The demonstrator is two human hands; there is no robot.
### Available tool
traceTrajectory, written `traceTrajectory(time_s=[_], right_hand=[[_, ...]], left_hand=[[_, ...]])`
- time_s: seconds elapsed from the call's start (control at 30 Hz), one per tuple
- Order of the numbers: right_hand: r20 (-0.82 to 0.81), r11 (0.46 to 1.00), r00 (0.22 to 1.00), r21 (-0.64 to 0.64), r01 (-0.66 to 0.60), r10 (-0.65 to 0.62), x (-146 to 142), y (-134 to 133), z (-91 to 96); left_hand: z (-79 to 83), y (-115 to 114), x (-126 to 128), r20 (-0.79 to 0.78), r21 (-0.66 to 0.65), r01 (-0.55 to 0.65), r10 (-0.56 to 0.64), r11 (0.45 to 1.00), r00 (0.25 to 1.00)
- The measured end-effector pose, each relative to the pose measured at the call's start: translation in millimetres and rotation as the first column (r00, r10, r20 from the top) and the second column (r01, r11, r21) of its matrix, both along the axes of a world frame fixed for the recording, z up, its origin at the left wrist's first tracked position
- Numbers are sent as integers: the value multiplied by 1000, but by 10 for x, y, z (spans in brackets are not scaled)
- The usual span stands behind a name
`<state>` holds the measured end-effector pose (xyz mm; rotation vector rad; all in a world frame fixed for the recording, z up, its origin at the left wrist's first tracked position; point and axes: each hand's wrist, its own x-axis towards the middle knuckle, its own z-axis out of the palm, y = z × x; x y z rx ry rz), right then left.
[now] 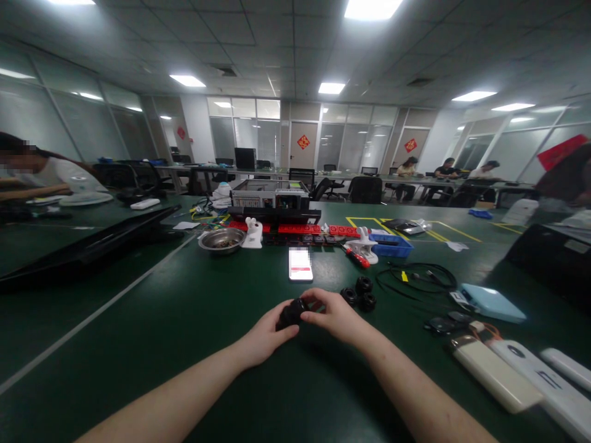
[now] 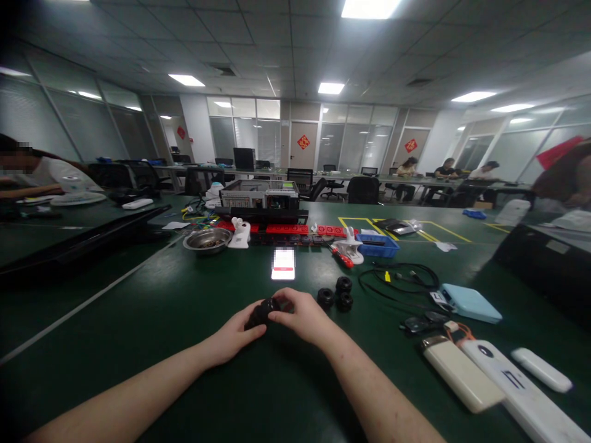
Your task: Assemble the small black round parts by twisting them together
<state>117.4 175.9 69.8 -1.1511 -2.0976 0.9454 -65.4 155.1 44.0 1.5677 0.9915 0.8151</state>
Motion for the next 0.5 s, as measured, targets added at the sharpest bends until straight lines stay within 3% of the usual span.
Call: traceTrajectory(time_s=[0.13,0.3,0.4,0.5], right_hand=[[69,995,995,-70,-66,71,10,-42,7],[217,995,971,-55,-86,96,-7,-135,43],[266,991,955,-58,-117,128,-55,-226,79],[304,993,945,-25,-117,119,-156,-321,92]], left_hand=[[-47,10,4,-316,181,61,-1,982,949],[-88,12,-18,-582,253,182,-1,950,813],[23,22,-124,-686,231,259,-32,938,727],[253,43,-298,-746,193,208,6,959,666]])
